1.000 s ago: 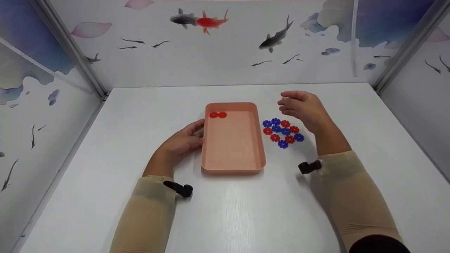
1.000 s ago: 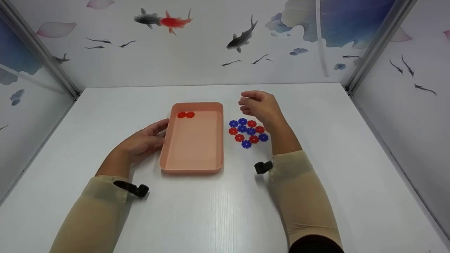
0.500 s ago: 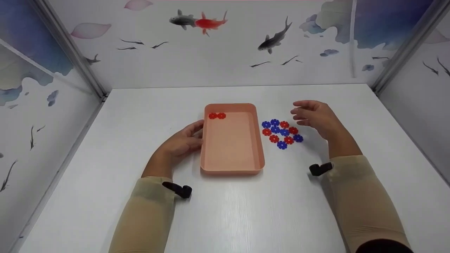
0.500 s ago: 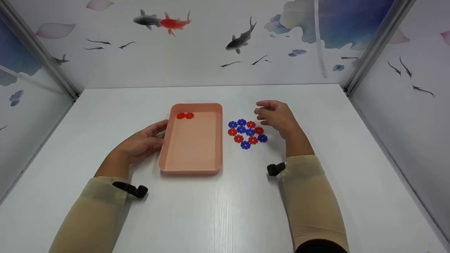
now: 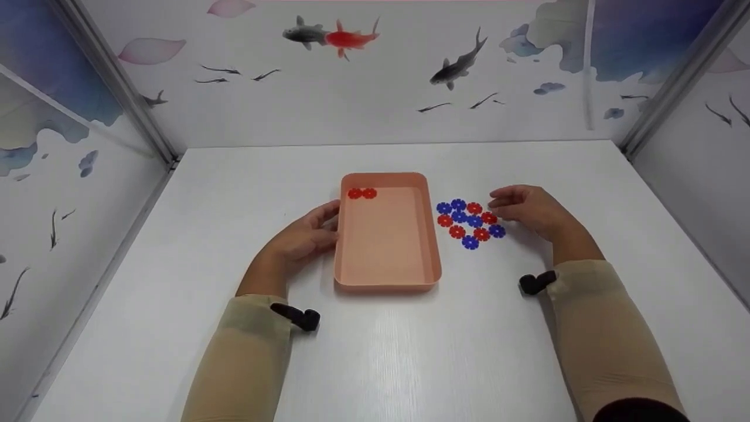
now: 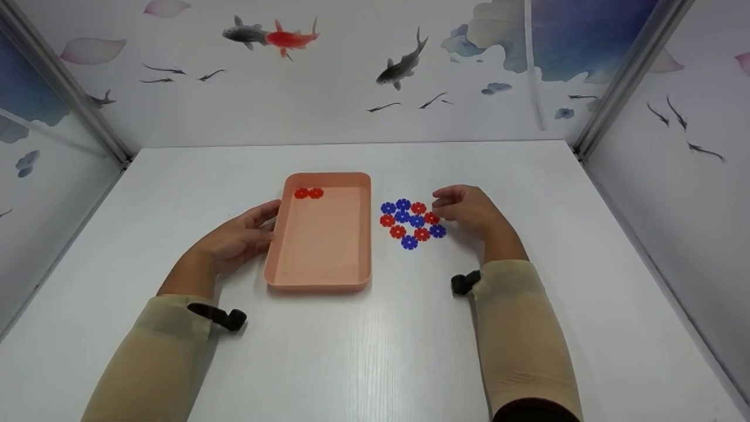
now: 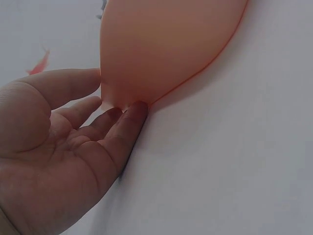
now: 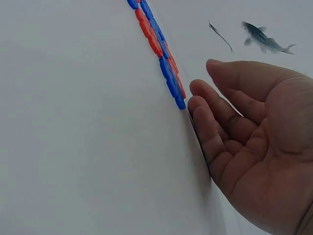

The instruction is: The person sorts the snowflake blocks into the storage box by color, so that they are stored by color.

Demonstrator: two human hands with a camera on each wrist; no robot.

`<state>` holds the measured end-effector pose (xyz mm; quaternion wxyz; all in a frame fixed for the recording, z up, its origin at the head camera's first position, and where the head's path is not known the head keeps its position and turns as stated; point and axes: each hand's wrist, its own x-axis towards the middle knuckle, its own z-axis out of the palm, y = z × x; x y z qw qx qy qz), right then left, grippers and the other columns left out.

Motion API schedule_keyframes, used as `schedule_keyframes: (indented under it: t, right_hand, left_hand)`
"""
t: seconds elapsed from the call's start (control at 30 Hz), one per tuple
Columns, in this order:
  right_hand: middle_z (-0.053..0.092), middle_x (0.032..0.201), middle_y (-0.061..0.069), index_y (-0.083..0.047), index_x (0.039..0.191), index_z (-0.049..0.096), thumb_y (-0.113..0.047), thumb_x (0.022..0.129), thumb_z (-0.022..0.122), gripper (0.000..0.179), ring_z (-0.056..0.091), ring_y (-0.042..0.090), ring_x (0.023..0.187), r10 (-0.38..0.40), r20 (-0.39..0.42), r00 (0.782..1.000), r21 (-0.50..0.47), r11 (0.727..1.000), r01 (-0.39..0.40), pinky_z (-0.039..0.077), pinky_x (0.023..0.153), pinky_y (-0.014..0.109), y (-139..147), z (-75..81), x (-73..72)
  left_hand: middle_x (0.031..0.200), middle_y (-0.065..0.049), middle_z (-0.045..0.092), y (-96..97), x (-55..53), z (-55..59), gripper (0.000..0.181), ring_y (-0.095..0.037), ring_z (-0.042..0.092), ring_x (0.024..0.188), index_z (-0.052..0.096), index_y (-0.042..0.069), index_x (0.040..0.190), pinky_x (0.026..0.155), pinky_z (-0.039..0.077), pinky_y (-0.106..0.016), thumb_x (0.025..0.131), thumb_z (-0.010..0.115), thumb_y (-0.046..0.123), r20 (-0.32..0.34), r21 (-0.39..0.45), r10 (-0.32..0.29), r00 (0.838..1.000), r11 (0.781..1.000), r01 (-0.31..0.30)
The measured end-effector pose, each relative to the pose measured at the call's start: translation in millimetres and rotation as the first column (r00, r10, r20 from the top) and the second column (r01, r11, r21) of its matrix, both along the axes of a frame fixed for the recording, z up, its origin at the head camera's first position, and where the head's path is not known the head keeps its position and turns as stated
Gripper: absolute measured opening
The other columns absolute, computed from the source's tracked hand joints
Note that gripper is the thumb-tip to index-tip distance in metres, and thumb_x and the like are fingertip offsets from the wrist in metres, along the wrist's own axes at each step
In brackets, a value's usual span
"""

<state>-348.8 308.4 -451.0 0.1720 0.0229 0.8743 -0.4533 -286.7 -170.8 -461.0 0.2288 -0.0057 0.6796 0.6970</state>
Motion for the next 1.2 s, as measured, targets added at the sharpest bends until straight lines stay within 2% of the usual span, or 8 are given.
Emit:
schedule_keyframes:
  t: [0.2,0.4,0.5,0.73,1.2]
  right_hand:
    - [0.064,0.147,0.009,-0.023,0.148,0.06,-0.02,0.1,0.076,0.051,0.057,0.033,0.138,0.029,-0.007,1.0,0.051,0.998,-0.029,0.045,0.124,0.054,-5,1.0,0.9]
    - [0.064,0.145,0.01,-0.022,0.148,0.059,-0.013,0.102,0.071,0.049,0.058,0.033,0.134,0.022,-0.025,0.999,0.108,0.994,-0.019,0.05,0.119,0.051,-8,0.5,3.5]
    - [0.064,0.145,0.01,-0.021,0.148,0.059,-0.014,0.102,0.071,0.048,0.058,0.033,0.133,0.014,-0.027,1.0,0.122,0.993,-0.01,0.052,0.117,0.05,-9,0.4,3.0]
    - [0.064,0.144,0.009,-0.023,0.148,0.059,-0.018,0.1,0.076,0.051,0.059,0.032,0.131,-0.015,-0.008,1.0,0.107,0.994,0.016,0.054,0.116,0.047,-9,-0.1,-0.1]
    - [0.06,0.143,0.016,-0.021,0.146,0.063,-0.016,0.096,0.079,0.052,0.053,0.039,0.134,-0.004,-0.017,1.0,0.215,0.977,0.008,0.05,0.119,0.057,-13,6.5,1.0]
  left_hand:
    - [0.174,0.01,0.037,0.3,0.7,-0.6,0.093,-0.013,0.038,0.161,0.035,0.029,0.168,0.124,0.046,-0.037,0.092,0.08,0.003,0.003,0.01,0.018,1.0,1.0,-0.018]
    - [0.176,0.007,0.033,-0.4,0.5,-1.0,0.09,-0.014,0.037,0.161,0.032,0.026,0.169,0.125,0.046,-0.037,0.095,0.073,-0.004,-0.006,0.041,-0.009,1.0,0.999,0.009]
    - [0.177,0.006,0.032,-0.8,0.6,-0.6,0.09,-0.015,0.037,0.161,0.032,0.026,0.17,0.125,0.045,-0.038,0.095,0.071,-0.005,-0.008,0.041,-0.016,1.0,0.999,0.017]
    - [0.175,0.008,0.035,-1.1,0.3,-0.5,0.09,-0.014,0.038,0.16,0.034,0.029,0.169,0.124,0.046,-0.037,0.094,0.075,-0.001,-0.008,0.017,-0.004,1.0,1.0,0.004]
    - [0.175,0.01,0.035,-1.1,0.2,0.4,0.09,-0.014,0.037,0.162,0.034,0.03,0.169,0.126,0.045,-0.038,0.095,0.078,0.005,-0.013,-0.026,-0.011,1.0,1.0,0.011]
